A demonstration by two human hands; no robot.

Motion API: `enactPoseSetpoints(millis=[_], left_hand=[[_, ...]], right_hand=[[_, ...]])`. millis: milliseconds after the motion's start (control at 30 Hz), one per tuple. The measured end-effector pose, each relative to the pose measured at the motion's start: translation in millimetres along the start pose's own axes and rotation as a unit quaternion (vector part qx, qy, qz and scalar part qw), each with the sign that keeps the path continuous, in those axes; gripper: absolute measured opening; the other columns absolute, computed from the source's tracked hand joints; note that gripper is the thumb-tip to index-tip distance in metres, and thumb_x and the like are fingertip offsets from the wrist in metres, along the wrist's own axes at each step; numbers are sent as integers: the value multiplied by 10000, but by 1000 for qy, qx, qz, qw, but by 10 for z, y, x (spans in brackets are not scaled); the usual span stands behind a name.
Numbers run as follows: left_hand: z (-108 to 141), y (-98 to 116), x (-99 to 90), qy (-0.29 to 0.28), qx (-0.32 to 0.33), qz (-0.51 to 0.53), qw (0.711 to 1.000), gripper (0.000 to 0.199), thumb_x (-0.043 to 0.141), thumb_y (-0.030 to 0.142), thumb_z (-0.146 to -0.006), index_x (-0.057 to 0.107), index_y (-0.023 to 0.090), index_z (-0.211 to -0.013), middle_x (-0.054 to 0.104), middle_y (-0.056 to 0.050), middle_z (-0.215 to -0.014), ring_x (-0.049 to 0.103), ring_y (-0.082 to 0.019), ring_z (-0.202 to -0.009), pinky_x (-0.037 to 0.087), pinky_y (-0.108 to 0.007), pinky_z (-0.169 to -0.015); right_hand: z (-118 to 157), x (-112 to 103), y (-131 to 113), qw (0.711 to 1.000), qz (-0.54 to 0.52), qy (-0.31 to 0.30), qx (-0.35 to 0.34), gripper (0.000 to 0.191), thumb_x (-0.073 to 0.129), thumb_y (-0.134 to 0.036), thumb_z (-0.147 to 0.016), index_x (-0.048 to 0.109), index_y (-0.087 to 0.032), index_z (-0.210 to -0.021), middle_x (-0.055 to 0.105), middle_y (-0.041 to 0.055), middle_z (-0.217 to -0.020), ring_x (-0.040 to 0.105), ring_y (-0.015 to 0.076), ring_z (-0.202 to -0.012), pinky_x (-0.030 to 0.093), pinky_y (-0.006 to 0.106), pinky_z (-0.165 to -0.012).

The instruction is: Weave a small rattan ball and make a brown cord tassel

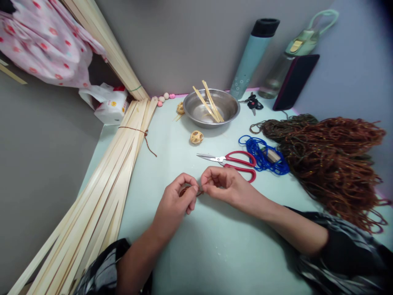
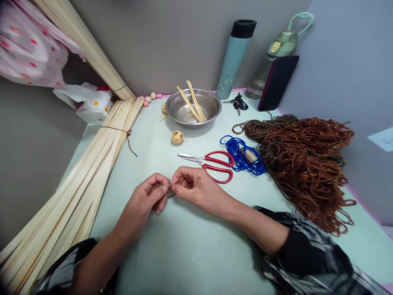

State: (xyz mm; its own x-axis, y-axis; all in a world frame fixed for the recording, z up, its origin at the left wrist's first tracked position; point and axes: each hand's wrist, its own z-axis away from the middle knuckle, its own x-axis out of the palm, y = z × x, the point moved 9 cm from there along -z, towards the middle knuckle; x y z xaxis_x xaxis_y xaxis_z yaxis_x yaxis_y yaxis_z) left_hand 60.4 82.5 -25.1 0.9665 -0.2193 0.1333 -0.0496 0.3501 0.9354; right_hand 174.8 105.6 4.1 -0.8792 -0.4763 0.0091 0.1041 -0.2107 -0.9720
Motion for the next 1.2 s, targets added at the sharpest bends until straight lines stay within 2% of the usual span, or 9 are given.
enactPoseSetpoints(millis=[400,500,600,733,833,933,1000,1100,1200], left_hand=[[-33,-10,14,-3,-29,92,995,211,589,381,-924,567,179,-867,451,77,-496,348,-68,-455,245,-215,-493],[-34,-2,9,-2,-19,119,993,198,605,369,-929,561,183,-875,499,64,-568,354,-60,-465,251,-211,-489],[-28,30,19,-10,-11,160,987,172,616,336,-933,552,182,-890,594,32,-745,362,-36,-482,258,-203,-485],[-18,80,31,-21,-6,180,983,162,600,330,-957,537,189,-908,586,38,-724,351,-34,-481,267,-196,-496],[-16,106,34,-21,0,173,985,164,587,343,-969,524,201,-916,612,33,-724,351,-40,-483,283,-198,-511],[-13,120,36,-18,10,156,988,191,585,361,-971,520,203,-885,574,50,-647,359,-52,-490,295,-200,-520],[-11,119,32,-17,17,142,990,195,584,369,-973,531,204,-883,525,65,-586,379,-62,-505,325,-201,-545],[-22,82,20,-15,17,116,993,182,585,365,-975,554,200,-907,553,60,-618,420,-61,-531,375,-209,-591],[-41,53,3,-5,22,95,995,175,597,359,-964,573,187,-942,637,23,-761,494,-62,-569,407,-217,-590]], right_hand=[[-5,19,27,1000,28,-11,6,123,665,-255,-802,573,-174,-793,513,-34,-678,408,105,-610,311,239,-574],[-11,30,34,1000,21,-14,9,130,675,-266,-803,586,-171,-803,525,-31,-679,409,106,-608,307,236,-571],[-17,44,49,1000,20,-19,10,166,684,-301,-818,582,-171,-806,533,-27,-689,410,108,-615,308,239,-577],[-20,43,32,999,20,-23,-16,198,673,-316,-857,557,-178,-776,496,-32,-684,412,112,-627,312,248,-589],[-17,16,-7,999,14,-12,-43,188,672,-317,-886,579,-176,-804,572,1,-790,505,132,-731,383,253,-650],[-23,9,1,999,-19,-7,-49,223,722,-335,-878,614,-184,-1002,640,36,-979,573,138,-830,425,239,-655],[-37,53,55,997,-63,-30,-29,328,772,-345,-843,589,-188,-1066,658,34,-971,594,126,-777,431,227,-609],[-61,95,138,991,-120,-58,9,320,799,-363,-818,574,-174,-946,667,4,-795,573,97,-613,416,214,-541],[-85,-23,133,990,-138,-11,4,293,805,-361,-808,600,-159,-861,666,-5,-724,522,72,-541,383,206,-509]])
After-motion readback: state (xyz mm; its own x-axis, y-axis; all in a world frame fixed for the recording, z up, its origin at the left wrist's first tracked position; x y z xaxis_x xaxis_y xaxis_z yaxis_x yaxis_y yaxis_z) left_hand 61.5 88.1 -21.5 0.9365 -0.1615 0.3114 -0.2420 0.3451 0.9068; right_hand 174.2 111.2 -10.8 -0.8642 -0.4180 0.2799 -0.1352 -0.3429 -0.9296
